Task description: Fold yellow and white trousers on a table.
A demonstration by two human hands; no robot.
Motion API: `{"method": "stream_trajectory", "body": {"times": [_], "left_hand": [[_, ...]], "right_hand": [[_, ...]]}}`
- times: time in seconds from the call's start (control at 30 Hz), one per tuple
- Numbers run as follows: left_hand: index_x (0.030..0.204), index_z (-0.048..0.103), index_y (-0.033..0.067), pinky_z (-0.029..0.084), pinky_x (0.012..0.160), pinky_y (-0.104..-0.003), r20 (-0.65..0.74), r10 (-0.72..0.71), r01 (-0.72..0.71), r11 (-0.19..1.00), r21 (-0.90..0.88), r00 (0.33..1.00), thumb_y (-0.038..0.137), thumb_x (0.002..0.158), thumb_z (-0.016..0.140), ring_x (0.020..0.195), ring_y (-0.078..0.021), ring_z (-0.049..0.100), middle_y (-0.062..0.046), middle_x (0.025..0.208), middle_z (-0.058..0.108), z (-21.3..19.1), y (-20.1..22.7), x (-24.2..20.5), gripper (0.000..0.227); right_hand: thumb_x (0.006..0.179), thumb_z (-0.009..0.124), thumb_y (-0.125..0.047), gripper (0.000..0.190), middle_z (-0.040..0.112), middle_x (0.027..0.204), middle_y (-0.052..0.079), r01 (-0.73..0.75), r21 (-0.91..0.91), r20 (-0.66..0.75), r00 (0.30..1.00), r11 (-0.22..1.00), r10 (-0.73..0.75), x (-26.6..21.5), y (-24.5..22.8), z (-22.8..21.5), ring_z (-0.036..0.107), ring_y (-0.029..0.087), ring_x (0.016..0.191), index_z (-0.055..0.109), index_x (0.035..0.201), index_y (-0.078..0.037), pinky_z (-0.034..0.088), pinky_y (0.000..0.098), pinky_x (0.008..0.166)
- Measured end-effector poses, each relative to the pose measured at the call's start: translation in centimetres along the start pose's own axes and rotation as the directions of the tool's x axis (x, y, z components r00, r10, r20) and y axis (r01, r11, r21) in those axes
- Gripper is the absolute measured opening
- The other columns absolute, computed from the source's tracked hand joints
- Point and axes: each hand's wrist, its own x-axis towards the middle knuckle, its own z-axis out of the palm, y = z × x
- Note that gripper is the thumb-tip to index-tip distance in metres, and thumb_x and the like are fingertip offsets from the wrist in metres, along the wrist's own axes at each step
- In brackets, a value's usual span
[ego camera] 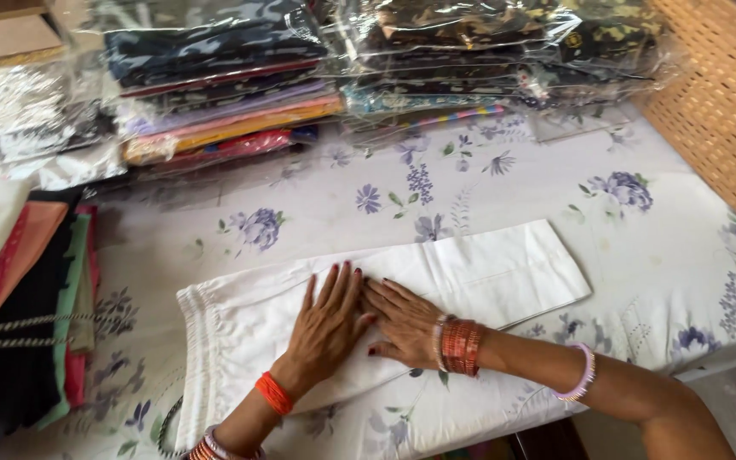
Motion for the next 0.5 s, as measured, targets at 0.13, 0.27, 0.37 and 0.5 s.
{"method": "stream_trajectory", "body": {"times": [0.13,0.27,0.37,0.5], "left_hand": [[0.157,0.022,0.0128,0.002,0.119,-0.060,0.039,-0.013,0.007,0.988,0.154,0.999,0.059,0.100,0.031,0.152,-0.0291,0.015,-0.014,0.164,0.020,1.0,-3.9,-0.9,0.074],[0.160,0.015,0.0151,-0.004,0.119,-0.056,-0.053,-0.078,0.089,0.967,0.238,0.996,0.065,0.099,0.019,0.153,-0.0287,0.009,-0.015,0.166,0.015,-1.8,-8.5,-4.3,0.079],[0.160,0.016,0.0159,0.001,0.125,-0.043,0.070,-0.272,0.253,0.945,0.209,0.960,0.070,0.097,0.021,0.153,-0.0254,0.011,-0.011,0.165,0.017,-1.1,-10.3,-6.0,0.083],[0.161,0.017,0.0142,0.002,0.126,-0.041,0.078,-0.317,0.290,0.925,0.244,0.945,0.068,0.098,0.019,0.153,-0.0242,0.013,-0.011,0.165,0.020,-1.1,-10.1,-5.7,0.082]], "right_hand": [[0.102,0.043,-0.056,0.084,0.011,0.164,0.022,0.042,-0.113,0.110,0.994,0.993,-0.030,-1.0,4.4,0.0,0.009,0.031,0.153,0.012,0.154,0.001,0.008,0.0478,0.123],[0.101,0.037,-0.052,0.080,0.008,0.167,0.017,-0.332,-0.237,0.105,0.925,0.913,0.364,-5.6,12.4,-2.8,0.009,0.027,0.154,0.009,0.158,-0.003,0.010,0.0442,0.122],[0.102,0.029,-0.051,0.075,0.012,0.168,0.014,-0.499,-0.272,-0.118,0.866,0.823,0.486,-11.2,21.8,-1.4,0.013,0.024,0.155,0.016,0.159,-0.003,0.013,0.0418,0.124],[0.103,0.022,-0.052,0.074,0.013,0.168,0.012,-0.518,-0.205,-0.209,0.852,0.830,0.480,-12.9,22.2,-1.5,0.012,0.023,0.154,0.017,0.159,-0.005,0.009,0.0415,0.124]]}}
